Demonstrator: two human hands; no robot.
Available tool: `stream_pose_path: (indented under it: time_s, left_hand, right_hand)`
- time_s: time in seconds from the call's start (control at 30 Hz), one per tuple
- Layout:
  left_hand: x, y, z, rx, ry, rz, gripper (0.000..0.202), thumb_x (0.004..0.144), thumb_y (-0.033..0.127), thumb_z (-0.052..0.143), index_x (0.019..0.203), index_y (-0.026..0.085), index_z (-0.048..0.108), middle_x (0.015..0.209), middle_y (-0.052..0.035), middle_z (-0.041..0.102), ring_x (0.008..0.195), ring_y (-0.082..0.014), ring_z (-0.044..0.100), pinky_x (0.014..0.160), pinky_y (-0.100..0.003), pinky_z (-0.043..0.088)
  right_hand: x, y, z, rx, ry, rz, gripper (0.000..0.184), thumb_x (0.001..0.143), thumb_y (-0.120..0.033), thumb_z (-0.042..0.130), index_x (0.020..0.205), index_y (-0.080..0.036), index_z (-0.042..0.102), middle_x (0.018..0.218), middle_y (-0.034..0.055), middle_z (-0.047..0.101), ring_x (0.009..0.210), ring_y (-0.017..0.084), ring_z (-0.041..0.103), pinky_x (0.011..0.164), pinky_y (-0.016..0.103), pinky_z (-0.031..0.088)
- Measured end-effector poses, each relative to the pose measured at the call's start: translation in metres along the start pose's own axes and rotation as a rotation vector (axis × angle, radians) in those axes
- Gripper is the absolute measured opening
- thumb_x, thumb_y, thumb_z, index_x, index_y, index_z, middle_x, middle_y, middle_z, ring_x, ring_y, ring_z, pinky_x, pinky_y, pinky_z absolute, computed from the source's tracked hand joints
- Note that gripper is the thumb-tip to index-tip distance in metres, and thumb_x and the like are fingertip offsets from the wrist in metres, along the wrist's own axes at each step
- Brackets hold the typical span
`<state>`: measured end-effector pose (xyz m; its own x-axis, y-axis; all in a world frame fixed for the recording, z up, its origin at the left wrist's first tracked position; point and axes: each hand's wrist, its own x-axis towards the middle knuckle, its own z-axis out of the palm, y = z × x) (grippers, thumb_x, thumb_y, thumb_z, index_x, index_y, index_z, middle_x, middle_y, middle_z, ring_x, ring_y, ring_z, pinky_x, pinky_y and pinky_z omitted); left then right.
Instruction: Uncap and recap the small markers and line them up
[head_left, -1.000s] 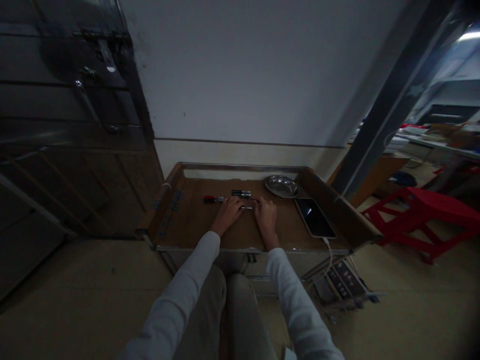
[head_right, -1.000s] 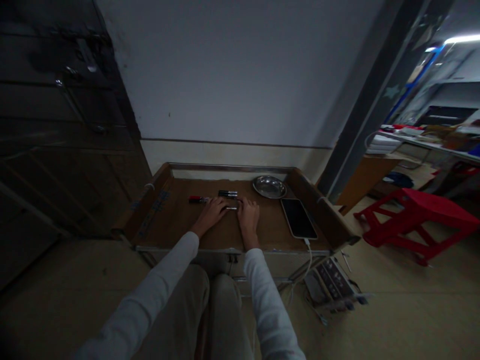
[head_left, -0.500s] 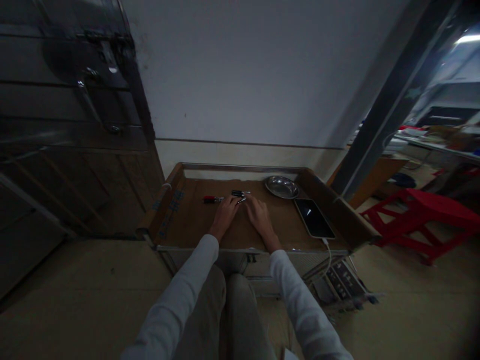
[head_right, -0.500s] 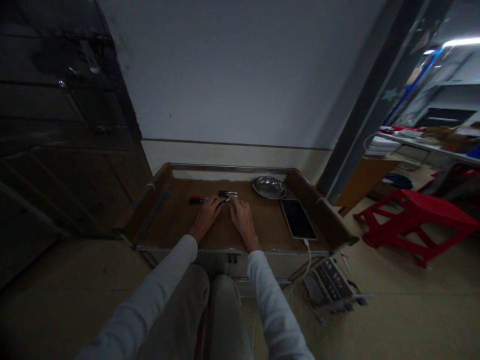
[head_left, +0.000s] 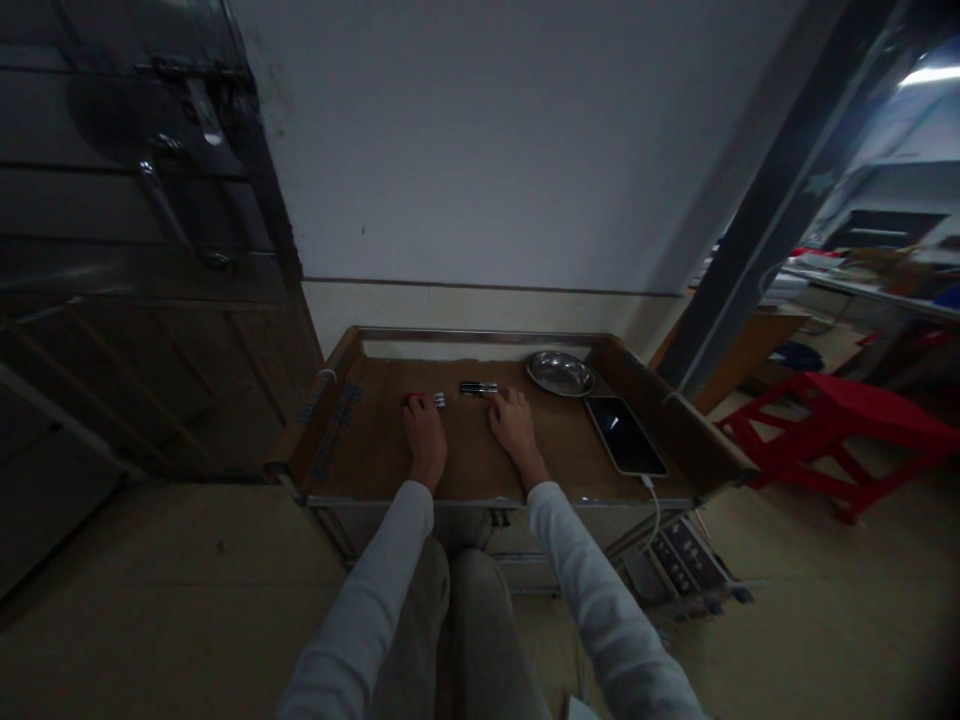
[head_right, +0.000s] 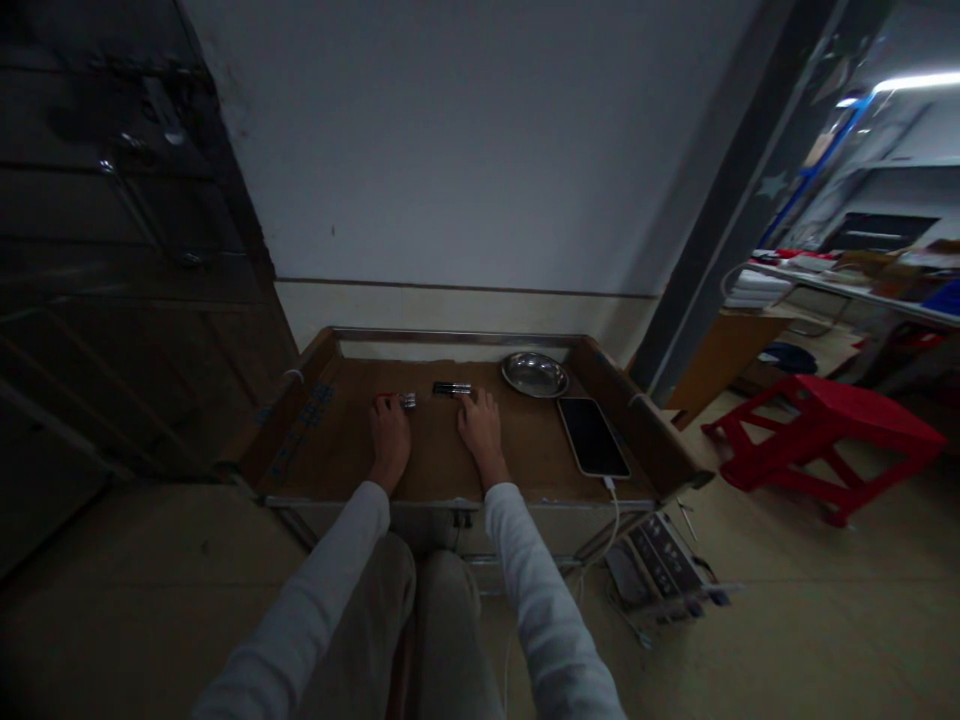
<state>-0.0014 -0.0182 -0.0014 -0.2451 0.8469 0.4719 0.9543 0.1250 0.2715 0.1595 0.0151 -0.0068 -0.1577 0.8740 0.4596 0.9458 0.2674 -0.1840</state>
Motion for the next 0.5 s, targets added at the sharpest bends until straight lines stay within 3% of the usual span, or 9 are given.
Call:
stream_pose_path:
  time_s: [0.27, 0.5]
  left_hand:
    - [0.006, 0.012, 0.006, 0.027, 0.014, 0.126, 0.023, 0.087, 0.018, 0.041, 0.103, 0.011, 0.056, 0.105, -0.0152, 0.054, 0.098, -0.0266, 0.049, 0.083, -0.039, 0.042]
    - [0.022, 0.022, 0.017, 0.081, -0.029, 0.243, 0.025, 0.09, 0.022, 0.038, 0.099, 0.012, 0.059, 0.104, -0.0141, 0.056, 0.101, -0.0271, 0.047, 0.084, -0.04, 0.039]
  right_hand:
    - [0.004, -0.002, -0.001, -0.059, -0.011, 0.037, 0.028, 0.088, -0.023, 0.04, 0.109, -0.019, 0.058, 0.108, 0.0125, 0.054, 0.099, 0.025, 0.045, 0.083, 0.035, 0.034]
    - [0.004, 0.001, 0.002, -0.076, 0.012, 0.084, 0.024, 0.088, -0.029, 0.043, 0.101, -0.016, 0.058, 0.104, 0.0125, 0.055, 0.097, 0.024, 0.045, 0.082, 0.034, 0.034]
